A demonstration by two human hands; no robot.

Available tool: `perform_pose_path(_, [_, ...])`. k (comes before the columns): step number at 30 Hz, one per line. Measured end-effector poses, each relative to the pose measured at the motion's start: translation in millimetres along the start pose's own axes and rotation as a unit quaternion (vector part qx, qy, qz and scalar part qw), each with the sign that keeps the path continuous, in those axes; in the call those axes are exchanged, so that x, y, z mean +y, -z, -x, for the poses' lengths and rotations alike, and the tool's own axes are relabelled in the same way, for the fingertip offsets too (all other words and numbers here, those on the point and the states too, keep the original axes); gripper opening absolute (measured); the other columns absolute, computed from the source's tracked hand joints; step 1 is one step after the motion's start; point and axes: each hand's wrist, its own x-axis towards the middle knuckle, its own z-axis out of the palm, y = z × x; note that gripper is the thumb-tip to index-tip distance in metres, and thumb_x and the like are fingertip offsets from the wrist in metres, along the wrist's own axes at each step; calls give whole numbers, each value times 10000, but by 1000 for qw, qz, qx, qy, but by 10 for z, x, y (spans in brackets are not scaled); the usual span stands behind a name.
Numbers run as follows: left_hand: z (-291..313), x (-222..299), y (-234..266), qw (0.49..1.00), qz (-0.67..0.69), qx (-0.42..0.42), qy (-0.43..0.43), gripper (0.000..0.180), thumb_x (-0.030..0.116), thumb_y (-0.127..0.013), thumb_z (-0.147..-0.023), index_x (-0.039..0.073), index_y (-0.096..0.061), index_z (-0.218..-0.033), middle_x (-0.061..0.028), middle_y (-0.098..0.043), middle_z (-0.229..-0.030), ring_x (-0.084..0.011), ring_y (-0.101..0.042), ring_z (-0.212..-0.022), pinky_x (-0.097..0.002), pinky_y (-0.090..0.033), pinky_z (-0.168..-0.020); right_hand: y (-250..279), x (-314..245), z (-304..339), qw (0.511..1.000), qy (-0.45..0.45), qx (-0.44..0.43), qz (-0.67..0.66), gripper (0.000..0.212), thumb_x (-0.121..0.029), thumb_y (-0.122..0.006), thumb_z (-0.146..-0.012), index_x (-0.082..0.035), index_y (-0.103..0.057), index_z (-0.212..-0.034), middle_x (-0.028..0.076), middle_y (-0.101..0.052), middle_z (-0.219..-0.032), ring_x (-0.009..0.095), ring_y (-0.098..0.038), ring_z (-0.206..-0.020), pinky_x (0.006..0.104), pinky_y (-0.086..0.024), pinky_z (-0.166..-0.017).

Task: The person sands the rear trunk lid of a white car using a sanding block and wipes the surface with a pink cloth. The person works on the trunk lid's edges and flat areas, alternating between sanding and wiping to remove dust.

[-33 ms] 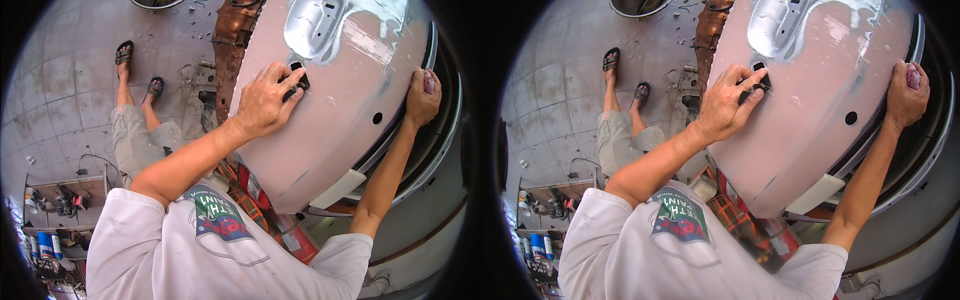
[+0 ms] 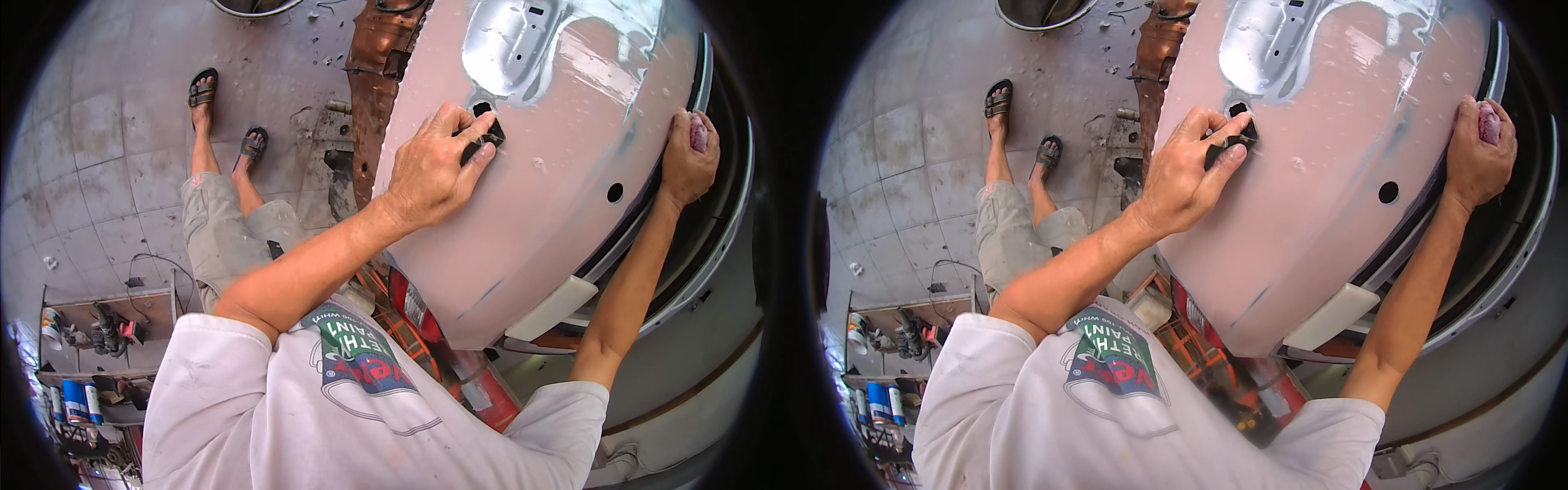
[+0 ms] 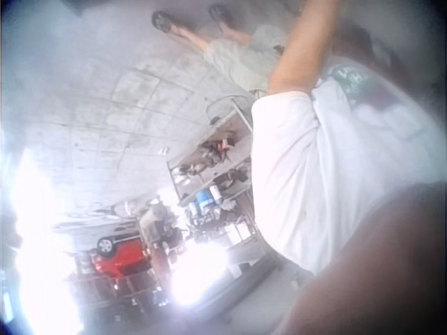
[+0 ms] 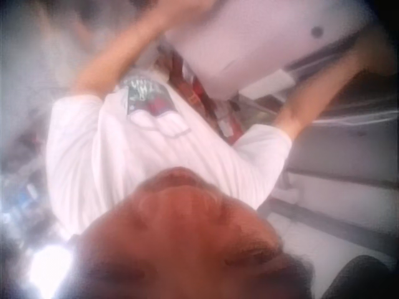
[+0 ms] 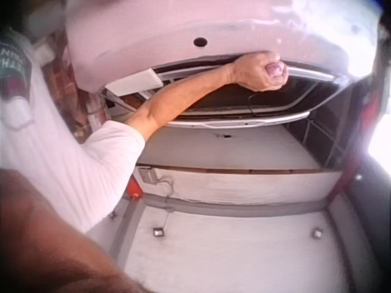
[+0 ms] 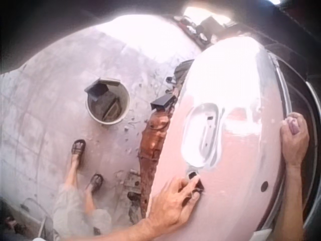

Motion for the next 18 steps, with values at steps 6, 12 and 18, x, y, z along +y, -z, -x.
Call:
perform_pose_path(6, [-135, -125, 162, 997, 70, 20, 19, 443, 317, -658, -1049, 72, -675, -1417, -124, -617, -1145, -313, -667, -1009, -394, -539, -943, -33, -62, -10, 1000, 3, 13, 9, 382, -505, -824, -862, -224, -803, -1119, 61, -771, -1119, 299, -750, -1037, 437, -601, -924])
perform_pose_path(12, [-320, -81, 379, 984, -68, -137, -88, 465, 374, -636, -1057, 99, -688, -1429, -123, -615, -1139, -309, -671, -1045, -409, -548, -934, -23, -110, -44, 1000, 5, 18, 21, 385, -493, -820, -862, -222, -796, -1134, 77, -767, -1127, 327, -751, -1019, 460, -603, -905])
perform_pose_path(18, [-745, -326, 514, 980, -130, -13, -150, 469, 391, -697, -1022, 150, -710, -1424, -85, -610, -1336, -295, -632, -1148, -450, -534, -961, 84, -294, -21, 1000, -1, 19, -6, 357, -419, -822, -867, -174, -782, -1124, 93, -755, -1099, 345, -733, -1027, 473, -594, -902])
